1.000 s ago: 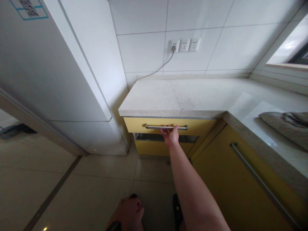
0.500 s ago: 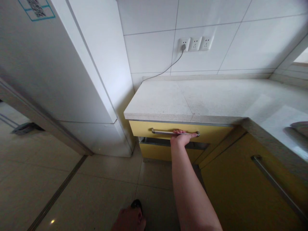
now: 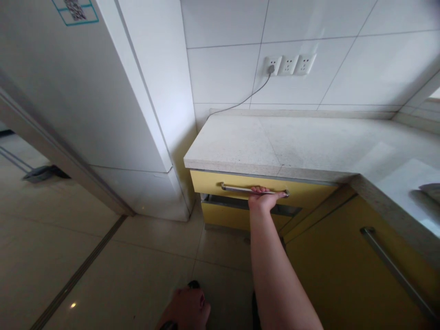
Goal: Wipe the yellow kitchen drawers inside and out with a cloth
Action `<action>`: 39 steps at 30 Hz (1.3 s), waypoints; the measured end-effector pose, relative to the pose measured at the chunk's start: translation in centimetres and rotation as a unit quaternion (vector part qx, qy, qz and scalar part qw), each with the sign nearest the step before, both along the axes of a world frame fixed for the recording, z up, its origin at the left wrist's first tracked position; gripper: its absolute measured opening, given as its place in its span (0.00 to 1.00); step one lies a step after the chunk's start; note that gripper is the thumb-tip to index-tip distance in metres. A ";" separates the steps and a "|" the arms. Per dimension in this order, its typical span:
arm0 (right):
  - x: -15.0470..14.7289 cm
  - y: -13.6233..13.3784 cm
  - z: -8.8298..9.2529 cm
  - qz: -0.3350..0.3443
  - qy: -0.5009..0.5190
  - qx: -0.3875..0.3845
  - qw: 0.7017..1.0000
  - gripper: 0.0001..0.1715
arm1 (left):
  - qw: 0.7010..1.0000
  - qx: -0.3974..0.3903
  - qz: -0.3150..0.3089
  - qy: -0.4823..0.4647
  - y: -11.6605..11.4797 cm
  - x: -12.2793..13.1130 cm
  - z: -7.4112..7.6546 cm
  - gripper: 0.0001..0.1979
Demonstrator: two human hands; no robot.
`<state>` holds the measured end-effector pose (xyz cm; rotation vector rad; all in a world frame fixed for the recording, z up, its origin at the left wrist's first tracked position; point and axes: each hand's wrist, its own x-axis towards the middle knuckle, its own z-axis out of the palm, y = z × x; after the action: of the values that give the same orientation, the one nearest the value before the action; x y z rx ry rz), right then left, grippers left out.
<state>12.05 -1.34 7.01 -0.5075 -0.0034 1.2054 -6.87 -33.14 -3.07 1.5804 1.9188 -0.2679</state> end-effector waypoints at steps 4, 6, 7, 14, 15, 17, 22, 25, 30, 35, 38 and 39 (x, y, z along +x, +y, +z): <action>0.1 -0.1 0.4 0.007 0.004 -0.019 1.000 0.39 | 0.999 -0.002 0.001 0.039 0.3 0.0 0.6 0.19; 0.1 -0.5 0.4 -0.001 -0.016 -0.030 0.999 0.39 | 1.000 0.001 -0.008 0.029 0.4 -0.3 0.5 0.19; 0.0 -0.9 0.3 -0.008 -0.028 -0.035 0.999 0.39 | 1.000 0.004 -0.011 0.022 0.4 -0.4 0.4 0.19; 0.2 -6.3 -0.8 -0.057 -0.049 -0.052 0.996 0.38 | 0.998 0.051 -0.022 -0.003 -0.3 -0.6 0.7 0.20; 0.3 -6.7 -0.9 -0.052 -0.045 -0.049 0.996 0.39 | 0.998 0.060 -0.025 -0.004 -0.5 -0.5 0.8 0.21; 0.4 -6.8 -0.9 -0.037 -0.037 -0.043 0.998 0.39 | 0.997 0.067 -0.030 -0.004 -0.9 -0.2 0.9 0.21; 0.6 -4.0 -0.8 -0.012 -0.034 -0.033 0.999 0.40 | 0.998 0.045 -0.041 -0.015 -0.9 -0.1 0.9 0.20; 0.9 -1.1 -0.8 0.014 -0.026 -0.013 0.999 0.40 | 0.999 0.041 -0.022 0.012 -0.7 0.0 0.5 0.18; 1.2 3.3 -0.9 0.061 -0.055 0.008 0.997 0.41 | 0.996 0.044 0.036 0.073 -0.5 0.8 -0.1 0.17; 1.2 4.4 -1.5 0.033 -0.068 0.022 0.997 0.41 | 0.994 0.014 0.055 0.092 -0.2 1.3 0.7 0.17; 1.3 4.0 -1.7 0.049 -0.053 0.024 0.997 0.40 | 0.996 0.022 0.036 0.082 -0.2 1.0 0.3 0.17; 1.3 3.7 -1.6 0.052 -0.052 0.021 0.997 0.40 | 0.996 0.034 0.026 0.078 -0.3 0.8 0.0 0.17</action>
<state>13.37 2.35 5.37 -0.5374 -0.1443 1.2762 -6.06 -33.41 -3.09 1.5915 2.1047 -0.3144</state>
